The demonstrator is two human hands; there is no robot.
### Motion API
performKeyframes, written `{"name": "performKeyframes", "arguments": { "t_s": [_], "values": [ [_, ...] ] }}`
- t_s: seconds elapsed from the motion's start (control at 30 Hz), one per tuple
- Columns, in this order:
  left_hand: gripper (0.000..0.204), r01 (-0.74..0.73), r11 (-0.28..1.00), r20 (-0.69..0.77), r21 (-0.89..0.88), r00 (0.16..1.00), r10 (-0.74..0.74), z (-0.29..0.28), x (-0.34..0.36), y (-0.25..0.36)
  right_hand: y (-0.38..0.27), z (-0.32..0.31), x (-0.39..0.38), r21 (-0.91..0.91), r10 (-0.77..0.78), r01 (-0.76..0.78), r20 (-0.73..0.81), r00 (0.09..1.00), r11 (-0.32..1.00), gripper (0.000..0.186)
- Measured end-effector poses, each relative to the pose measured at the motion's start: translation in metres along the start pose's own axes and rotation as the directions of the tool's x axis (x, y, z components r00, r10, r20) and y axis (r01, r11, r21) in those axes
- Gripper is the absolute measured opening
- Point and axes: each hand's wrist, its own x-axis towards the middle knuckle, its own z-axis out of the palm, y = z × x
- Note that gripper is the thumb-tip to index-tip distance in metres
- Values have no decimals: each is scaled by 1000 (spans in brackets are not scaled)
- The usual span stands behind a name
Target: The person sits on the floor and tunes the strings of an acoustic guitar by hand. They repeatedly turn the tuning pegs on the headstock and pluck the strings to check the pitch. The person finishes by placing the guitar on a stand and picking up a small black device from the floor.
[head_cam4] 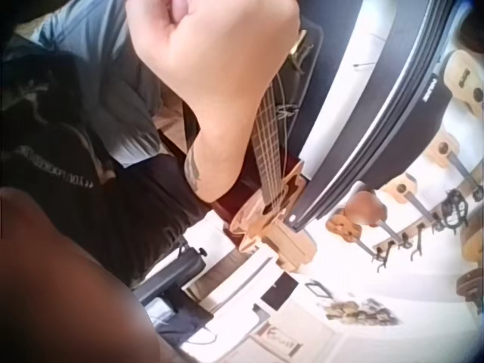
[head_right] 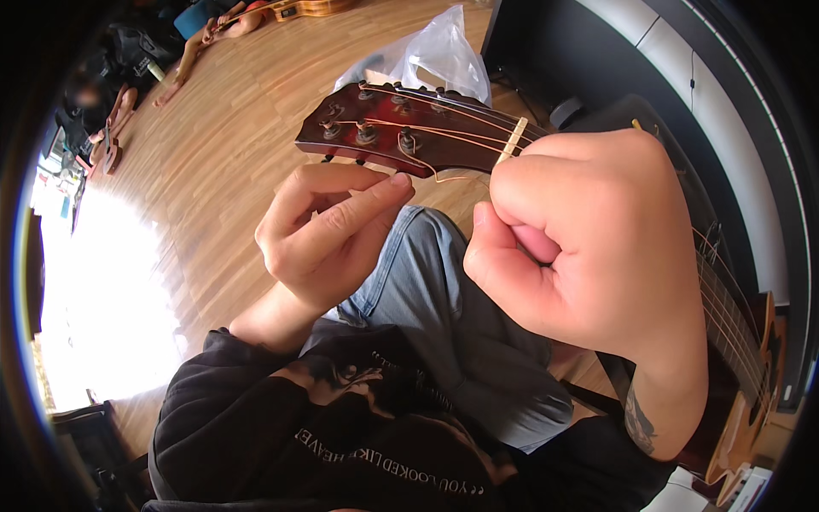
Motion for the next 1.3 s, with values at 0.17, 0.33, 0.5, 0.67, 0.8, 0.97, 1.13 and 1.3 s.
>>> {"name": "performKeyframes", "arguments": {
  "t_s": [0.17,0.33,0.5,0.67,0.8,0.97,1.13,1.3],
  "values": [
    [39,-3,1000,12,24,1000,3,9,-1,-2,-2,-8,-3,-19,-28,29,36,999,999,39],
    [34,88,994,-90,-68,992,-94,7,-2,-1,-5,-8,-8,-19,-66,66,39,997,998,39],
    [36,167,981,-117,-103,977,-179,9,0,2,-1,-9,-10,-15,-79,79,18,997,997,40],
    [26,16,994,-208,-110,977,-39,17,-6,-9,-1,-5,-8,-23,-86,86,6,996,996,41],
    [34,-185,983,-203,17,962,184,19,-2,-23,0,-6,-7,-36,-99,99,1,995,994,42],
    [34,-67,998,-60,-6,996,66,6,1,-7,-1,-1,-9,-39,-91,90,-25,996,995,41],
    [42,146,989,-110,4,983,-145,7,-1,2,-1,1,-8,-15,-118,118,-51,992,993,40],
    [28,97,985,-124,-140,986,-115,18,-8,-3,2,1,-8,-11,-146,145,-64,987,989,40]
  ]
}}
